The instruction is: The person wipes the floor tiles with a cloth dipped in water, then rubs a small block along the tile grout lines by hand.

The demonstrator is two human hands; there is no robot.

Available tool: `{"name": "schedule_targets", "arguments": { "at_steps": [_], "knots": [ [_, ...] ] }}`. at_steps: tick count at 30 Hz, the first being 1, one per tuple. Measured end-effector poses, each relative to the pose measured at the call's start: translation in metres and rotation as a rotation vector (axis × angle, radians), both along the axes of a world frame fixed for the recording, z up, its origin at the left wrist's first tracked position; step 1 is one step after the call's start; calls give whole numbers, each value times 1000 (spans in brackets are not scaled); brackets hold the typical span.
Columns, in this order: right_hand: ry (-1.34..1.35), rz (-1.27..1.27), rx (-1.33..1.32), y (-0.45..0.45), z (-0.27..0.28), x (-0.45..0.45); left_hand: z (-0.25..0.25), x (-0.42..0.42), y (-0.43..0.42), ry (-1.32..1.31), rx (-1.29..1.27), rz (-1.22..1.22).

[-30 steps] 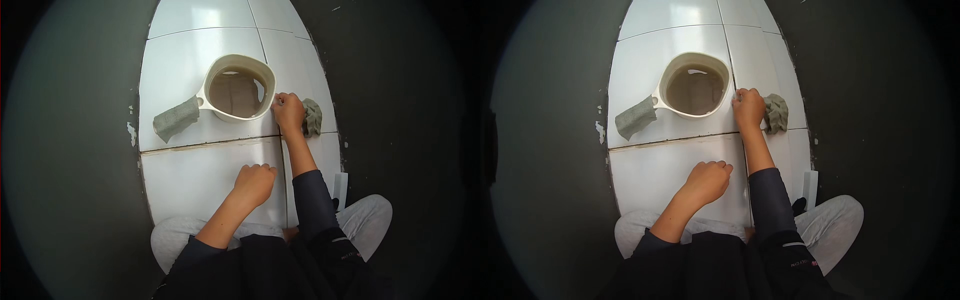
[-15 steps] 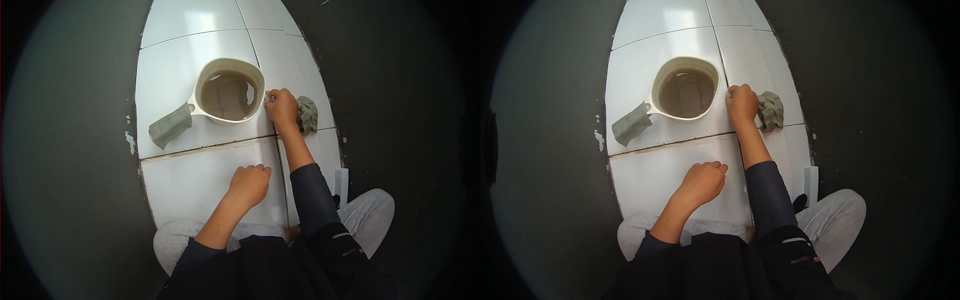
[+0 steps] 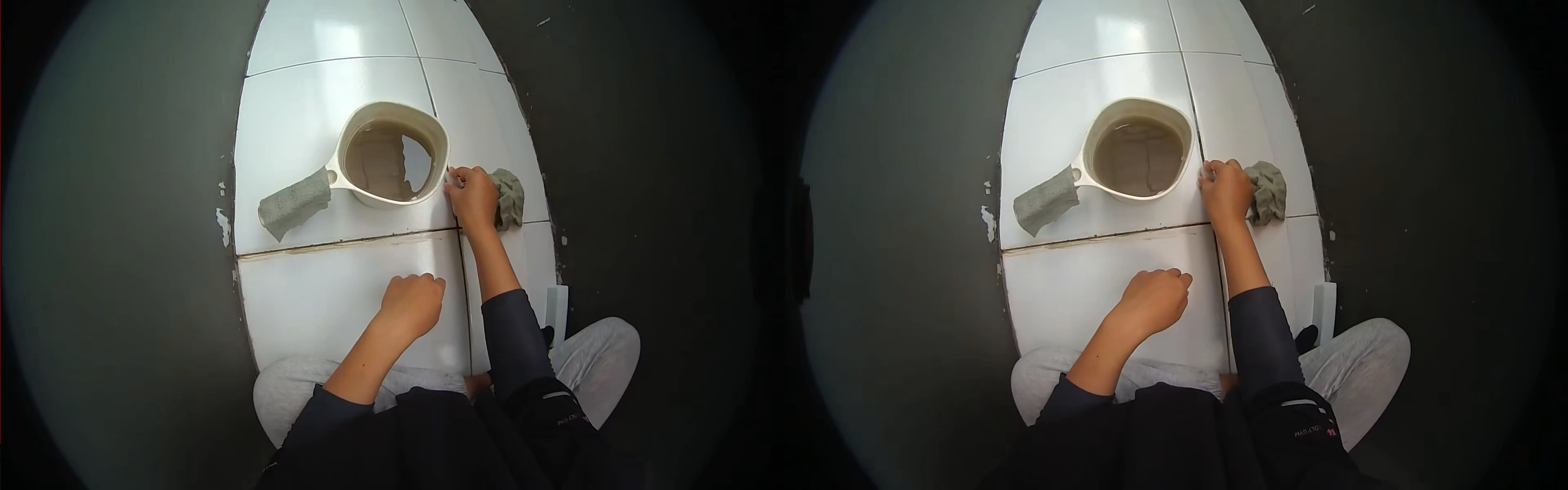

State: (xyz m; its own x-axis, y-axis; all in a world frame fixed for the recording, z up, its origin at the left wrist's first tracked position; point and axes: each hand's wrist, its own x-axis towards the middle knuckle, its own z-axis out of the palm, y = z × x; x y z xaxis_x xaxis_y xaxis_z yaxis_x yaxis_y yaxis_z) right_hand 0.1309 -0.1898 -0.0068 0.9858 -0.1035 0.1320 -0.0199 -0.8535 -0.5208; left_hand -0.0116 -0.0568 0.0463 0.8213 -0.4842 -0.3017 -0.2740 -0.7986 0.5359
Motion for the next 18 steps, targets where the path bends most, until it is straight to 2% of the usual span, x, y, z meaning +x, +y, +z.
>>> {"name": "schedule_targets", "arguments": {
  "at_steps": [6,9,11,13,16,18],
  "knots": [
    [190,-34,106,-22,6,-63,6,1,4,36,15,13],
    [309,-41,220,-39,8,-63,6,0,6,47,10,16],
    [244,-95,624,-42,12,-67,6,-2,8,30,11,17],
    [275,-93,595,-49,14,-72,7,-2,9,30,9,20],
    [247,-67,689,-52,4,-79,4,-3,7,20,-5,11],
    [173,-1,499,-46,-5,-80,3,-4,6,12,-16,10]
  ]
}}
